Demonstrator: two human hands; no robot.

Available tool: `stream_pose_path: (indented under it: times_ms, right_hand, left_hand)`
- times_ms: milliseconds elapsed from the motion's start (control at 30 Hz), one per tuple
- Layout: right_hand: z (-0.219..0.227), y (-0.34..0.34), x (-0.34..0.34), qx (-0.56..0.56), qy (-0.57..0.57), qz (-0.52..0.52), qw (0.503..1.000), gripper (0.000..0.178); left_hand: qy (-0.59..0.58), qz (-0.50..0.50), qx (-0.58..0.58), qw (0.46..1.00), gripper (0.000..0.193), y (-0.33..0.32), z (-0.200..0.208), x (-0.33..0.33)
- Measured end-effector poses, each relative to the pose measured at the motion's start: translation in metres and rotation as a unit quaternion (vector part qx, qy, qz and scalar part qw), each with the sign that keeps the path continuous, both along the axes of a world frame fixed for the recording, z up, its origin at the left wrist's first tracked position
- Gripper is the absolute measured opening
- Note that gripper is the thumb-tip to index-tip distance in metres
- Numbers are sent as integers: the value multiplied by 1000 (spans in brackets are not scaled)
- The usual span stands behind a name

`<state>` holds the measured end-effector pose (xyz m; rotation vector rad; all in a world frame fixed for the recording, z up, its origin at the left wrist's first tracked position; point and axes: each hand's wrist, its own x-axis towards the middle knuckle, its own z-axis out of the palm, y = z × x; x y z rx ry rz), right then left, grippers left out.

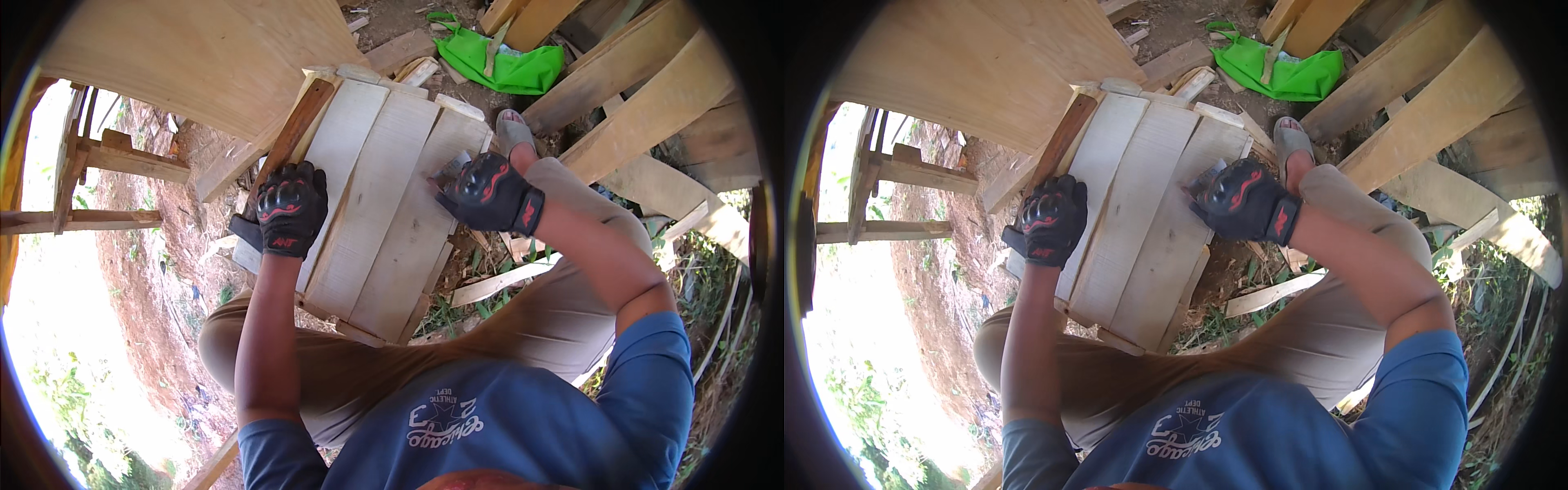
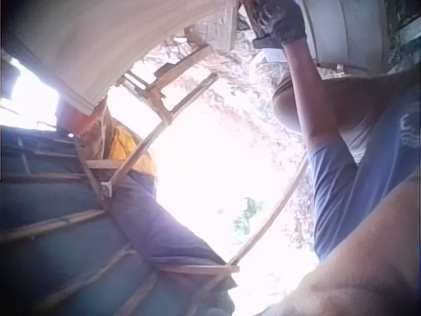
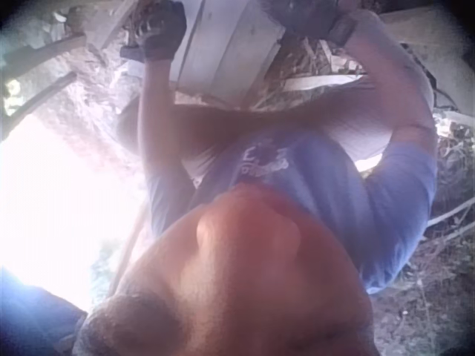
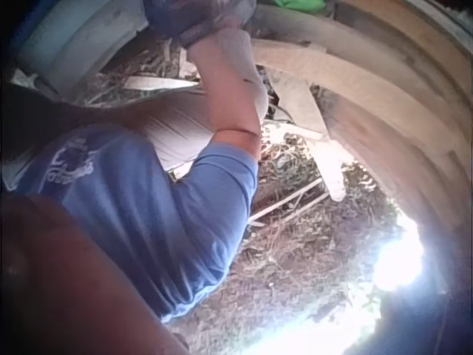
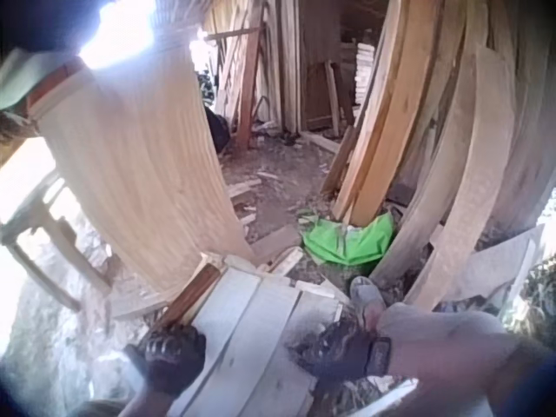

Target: The person rubs a piece of sandpaper against the edges of wooden slats on a structure. They also use a hammer-like tool to shift the slats into position.

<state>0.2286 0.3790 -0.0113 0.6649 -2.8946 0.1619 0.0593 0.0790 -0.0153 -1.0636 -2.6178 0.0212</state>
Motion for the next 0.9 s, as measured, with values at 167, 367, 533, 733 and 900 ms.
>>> stream_pose_path:
  times_ms: [167,367,533,733,900]
  right_hand:
    - [6,-40,24,29,-24,76,996,16]
    - [12,31,-19,81,-41,-83,992,16]
    - [13,20,-15,89,-73,-21,993,17]
    - [-2,51,-21,177,70,10,982,33]
    - [-17,53,-23,153,15,-63,986,23]
  left_hand:
    - [-16,10,4,1000,25,-1,-4,-2]
    - [-47,30,-39,998,26,7,3,0]
    - [-39,14,-4,999,27,1,-1,-1]
    - [-29,24,-34,999,29,5,0,-3]
    - [-15,13,-24,1000,28,4,-3,-2]
